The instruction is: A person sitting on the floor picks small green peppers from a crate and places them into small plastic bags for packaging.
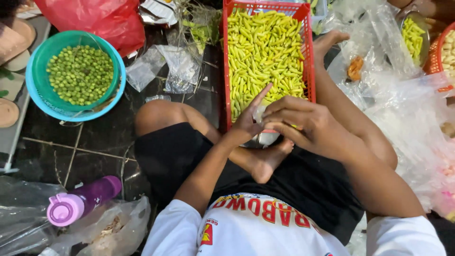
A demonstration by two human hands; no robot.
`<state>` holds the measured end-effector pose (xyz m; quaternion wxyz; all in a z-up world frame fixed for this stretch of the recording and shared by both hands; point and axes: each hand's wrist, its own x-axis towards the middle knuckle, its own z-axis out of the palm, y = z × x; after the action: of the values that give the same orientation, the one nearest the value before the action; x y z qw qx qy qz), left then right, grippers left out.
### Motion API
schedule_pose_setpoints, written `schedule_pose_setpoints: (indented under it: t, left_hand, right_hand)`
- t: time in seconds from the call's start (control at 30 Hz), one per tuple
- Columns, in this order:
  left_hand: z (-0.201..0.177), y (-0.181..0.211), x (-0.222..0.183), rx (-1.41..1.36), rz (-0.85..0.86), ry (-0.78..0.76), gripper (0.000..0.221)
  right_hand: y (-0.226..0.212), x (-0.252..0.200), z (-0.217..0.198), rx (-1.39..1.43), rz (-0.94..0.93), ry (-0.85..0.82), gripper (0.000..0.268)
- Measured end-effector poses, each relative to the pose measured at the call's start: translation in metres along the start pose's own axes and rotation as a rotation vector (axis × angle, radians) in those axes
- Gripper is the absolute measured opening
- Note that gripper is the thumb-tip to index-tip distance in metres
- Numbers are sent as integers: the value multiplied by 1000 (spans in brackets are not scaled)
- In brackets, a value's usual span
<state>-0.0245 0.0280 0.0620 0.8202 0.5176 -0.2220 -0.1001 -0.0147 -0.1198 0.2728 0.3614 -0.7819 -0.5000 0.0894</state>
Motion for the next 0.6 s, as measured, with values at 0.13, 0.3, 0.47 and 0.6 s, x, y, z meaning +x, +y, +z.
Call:
schedule_pose_setpoints:
  t: [0.13, 0.3, 0.47, 0.6]
  left_hand:
    - [-6, -42, -11, -263, -171, 31, 36]
    - [-4, -39, -20, -270, -295, -220, 28]
    - [17, -32, -25, -134, -380, -109, 35]
    - [11, -69, -35, -268, -384, -202, 31]
  right_hand:
    - [11, -20, -12, -6, 70, 162, 21]
    - [45, -51, -13, -487, 216, 514, 6]
    - [26, -65, 34, -683, 129, 149, 47]
    - [100, -129, 82, -729, 402, -219, 25]
